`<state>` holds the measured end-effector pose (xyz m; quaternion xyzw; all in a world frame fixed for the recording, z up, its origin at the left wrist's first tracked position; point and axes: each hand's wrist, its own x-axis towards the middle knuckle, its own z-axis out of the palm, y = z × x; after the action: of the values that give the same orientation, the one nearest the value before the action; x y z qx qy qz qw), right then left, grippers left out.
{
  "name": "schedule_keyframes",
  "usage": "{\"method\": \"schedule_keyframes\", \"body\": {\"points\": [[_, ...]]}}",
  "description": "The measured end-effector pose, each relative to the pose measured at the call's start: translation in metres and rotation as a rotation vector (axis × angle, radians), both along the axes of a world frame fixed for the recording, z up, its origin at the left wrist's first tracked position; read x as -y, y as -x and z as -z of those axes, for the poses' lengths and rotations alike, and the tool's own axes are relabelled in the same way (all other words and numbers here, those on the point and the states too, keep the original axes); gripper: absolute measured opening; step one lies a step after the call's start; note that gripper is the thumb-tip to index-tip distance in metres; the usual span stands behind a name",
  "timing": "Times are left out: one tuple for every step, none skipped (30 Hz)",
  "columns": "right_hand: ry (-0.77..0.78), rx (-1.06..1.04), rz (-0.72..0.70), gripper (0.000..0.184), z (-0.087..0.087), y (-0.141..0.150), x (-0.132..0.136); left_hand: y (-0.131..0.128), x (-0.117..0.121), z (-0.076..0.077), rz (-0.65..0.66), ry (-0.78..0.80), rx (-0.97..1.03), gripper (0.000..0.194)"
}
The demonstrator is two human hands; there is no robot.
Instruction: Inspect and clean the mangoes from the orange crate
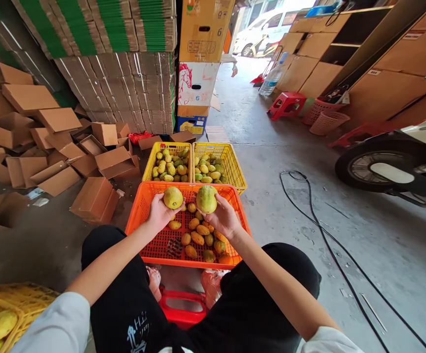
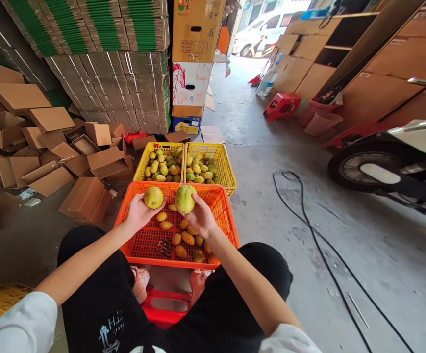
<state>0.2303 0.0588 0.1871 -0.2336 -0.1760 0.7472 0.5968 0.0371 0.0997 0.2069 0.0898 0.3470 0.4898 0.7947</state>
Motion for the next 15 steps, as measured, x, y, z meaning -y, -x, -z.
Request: {"method": "schedule_keyframes", "body": {"points": [[-0.012,-0.009,0.015,0.032,0.0001,0.0005,0.0002,0.0001,-0.0002,-0.0015,-0.005,-0.018,0.016,0.027],[-0.019,-0.025,0.024,0.032,0.0003,0.0007,0.0008,0.0003,-0.0004,-0.0031,-0.007,-0.032,0.033,0.027],[-0.021,-0.044,0.026,0.032,0.0004,0.0007,0.0017,0.0007,-0.0005,-0.0048,-0.011,-0.043,0.051,0.027],[-0.018,-0.062,0.023,0.031,0.0004,0.0006,0.0028,0.0013,-0.0007,-0.0064,-0.018,-0.048,0.065,0.028],[-0.008,-0.077,0.019,0.030,0.0002,0.0005,0.0041,0.0019,-0.0008,-0.0077,-0.030,-0.049,0.074,0.027],[0.012,-0.088,0.013,0.028,-0.0004,0.0004,0.0054,0.0026,-0.0010,-0.0085,-0.039,-0.044,0.077,0.026],[0.038,-0.098,0.009,0.027,-0.0012,0.0005,0.0065,0.0032,-0.0012,-0.0088,-0.046,-0.037,0.073,0.025],[0.066,-0.106,0.007,0.026,-0.0024,0.0007,0.0074,0.0038,-0.0014,-0.0084,-0.046,-0.030,0.065,0.024],[0.092,-0.115,0.004,0.026,-0.0037,0.0011,0.0080,0.0042,-0.0015,-0.0075,-0.039,-0.028,0.055,0.023],[0.112,-0.125,-0.003,0.025,-0.0052,0.0015,0.0084,0.0043,-0.0017,-0.0062,-0.026,-0.035,0.046,0.022],[0.126,-0.132,-0.015,0.025,-0.0066,0.0020,0.0085,0.0043,-0.0019,-0.0045,-0.010,-0.049,0.040,0.022],[0.132,-0.135,-0.028,0.024,-0.0079,0.0025,0.0085,0.0042,-0.0019,-0.0029,0.004,-0.069,0.037,0.023],[0.132,-0.133,-0.040,0.024,-0.0089,0.0029,0.0084,0.0039,-0.0020,-0.0013,0.015,-0.087,0.034,0.023],[0.128,-0.124,-0.050,0.024,-0.0094,0.0033,0.0081,0.0035,-0.0019,-0.0001,0.025,-0.099,0.028,0.023],[0.122,-0.110,-0.053,0.024,-0.0096,0.0035,0.0077,0.0031,-0.0018,0.0007,0.031,-0.103,0.016,0.024]]}}
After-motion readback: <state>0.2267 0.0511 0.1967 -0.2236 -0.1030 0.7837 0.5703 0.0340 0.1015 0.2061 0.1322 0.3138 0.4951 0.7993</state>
